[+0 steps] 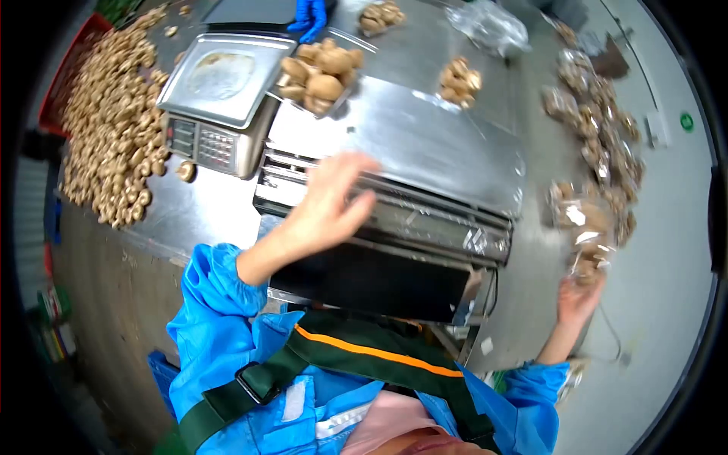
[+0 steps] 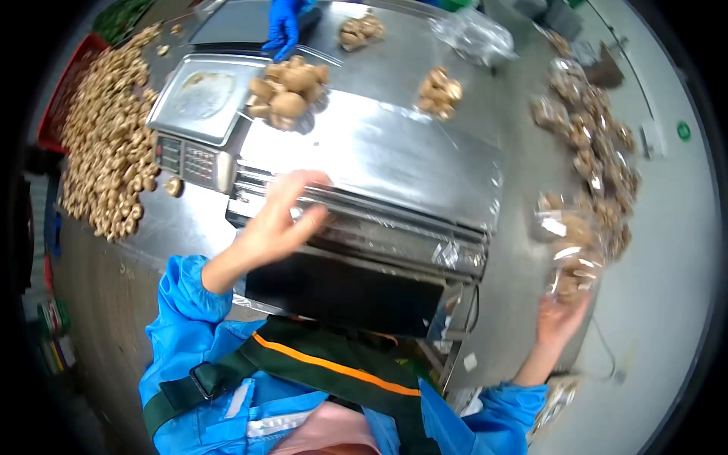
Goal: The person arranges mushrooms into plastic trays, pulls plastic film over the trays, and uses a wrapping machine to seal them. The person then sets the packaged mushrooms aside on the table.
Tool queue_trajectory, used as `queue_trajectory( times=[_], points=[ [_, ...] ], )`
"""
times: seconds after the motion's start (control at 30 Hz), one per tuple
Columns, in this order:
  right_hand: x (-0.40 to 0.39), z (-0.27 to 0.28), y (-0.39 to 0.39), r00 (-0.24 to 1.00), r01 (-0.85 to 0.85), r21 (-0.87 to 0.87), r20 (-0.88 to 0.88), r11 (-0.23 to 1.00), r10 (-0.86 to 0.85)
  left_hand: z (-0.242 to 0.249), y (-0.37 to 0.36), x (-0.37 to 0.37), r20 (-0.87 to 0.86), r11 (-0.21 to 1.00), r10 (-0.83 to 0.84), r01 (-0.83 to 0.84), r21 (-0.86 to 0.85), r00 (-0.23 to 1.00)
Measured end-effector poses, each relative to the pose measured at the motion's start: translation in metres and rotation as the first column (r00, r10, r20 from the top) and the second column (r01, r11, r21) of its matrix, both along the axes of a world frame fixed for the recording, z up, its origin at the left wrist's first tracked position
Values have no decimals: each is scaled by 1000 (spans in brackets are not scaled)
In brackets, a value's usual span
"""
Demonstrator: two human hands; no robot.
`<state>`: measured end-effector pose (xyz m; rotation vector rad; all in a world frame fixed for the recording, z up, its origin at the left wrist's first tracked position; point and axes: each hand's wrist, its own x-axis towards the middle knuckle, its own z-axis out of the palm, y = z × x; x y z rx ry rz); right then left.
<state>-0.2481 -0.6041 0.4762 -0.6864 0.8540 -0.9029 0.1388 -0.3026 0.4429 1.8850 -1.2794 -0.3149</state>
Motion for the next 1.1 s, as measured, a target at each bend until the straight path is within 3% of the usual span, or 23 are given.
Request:
queue_trajectory(
  times=[0.03,0.1,0.13,0.17,0.2,0.23,0.27,0.3,0.37,0.4,0.47,0.5,0.57,0.63,0.73,0.8,0.9,0.93,0.97,1.0,1.03,1.07,1.1],
  points=[
    [25,3,-9,937,316,46,140,948,-319,-5,-2,22,170,973,215,-195,-127,962],
    [73,-8,-27,978,175,11,113,984,-175,-13,-3,72,378,900,436,-388,-200,817],
    [99,-14,-33,990,107,-8,96,994,-106,-19,-7,93,356,867,497,-467,-173,791],
    [143,-23,-29,980,-197,-145,-61,970,190,-23,-12,111,373,844,530,-514,-151,761],
    [199,-22,-10,887,-442,-262,-268,858,376,-27,-18,125,391,820,559,-558,-128,732],
    [254,-24,7,795,-596,-304,-357,743,491,-28,-25,131,380,816,553,-574,-68,742],
    [304,-29,18,681,-732,-385,-442,562,584,-30,-33,135,366,810,548,-586,-9,752],
    [354,-30,32,622,-778,-515,-548,360,560,-42,-39,140,361,831,518,-556,0,775],
    [439,-30,50,639,-668,-716,-691,-203,337,-59,-48,137,405,855,499,-512,-85,766],
    [466,-38,49,632,-638,-689,-724,-344,277,-64,-51,137,446,868,483,-479,-131,753],
    [518,-69,47,654,-534,-595,-741,-601,153,-60,-56,134,380,933,353,-293,-208,855],
    [527,-93,34,503,-616,-569,-816,-544,285,-60,-57,133,374,941,329,-267,-208,867],
    [484,-73,42,500,-691,-572,-820,-441,280,-54,-61,131,335,966,198,-126,-225,921],
    [421,-63,50,553,-749,-564,-821,-348,141,-50,-70,120,281,962,-29,103,-254,959],
    [333,-54,72,517,-855,-510,-853,-96,-74,-61,-99,82,263,877,-339,404,-259,903],
    [297,-67,75,488,-862,-506,-829,-4,-273,-58,-108,62,299,865,-404,467,-181,864],
    [290,-65,76,518,-834,-544,-829,92,-210,-50,-112,63,283,842,-480,527,-117,830],
    [292,-74,65,563,-813,-581,-804,50,-191,-54,-117,62,249,824,-515,554,-120,820],
    [293,-82,54,586,-800,-599,-790,25,-180,-73,-124,57,385,842,-395,496,-211,834],
    [291,-67,66,608,-771,-620,-785,148,-122,-73,-121,57,501,830,-309,487,-273,808],
    [282,-74,58,742,-644,-725,-670,244,-33,-55,-106,53,388,890,-296,399,-221,873],
    [265,-60,60,749,-616,-674,-661,407,37,-32,-87,50,389,912,-214,326,-248,896],
    [245,-46,69,777,-513,-762,-607,395,-163,-21,-67,41,344,911,-94,220,-349,934]
  ],
)
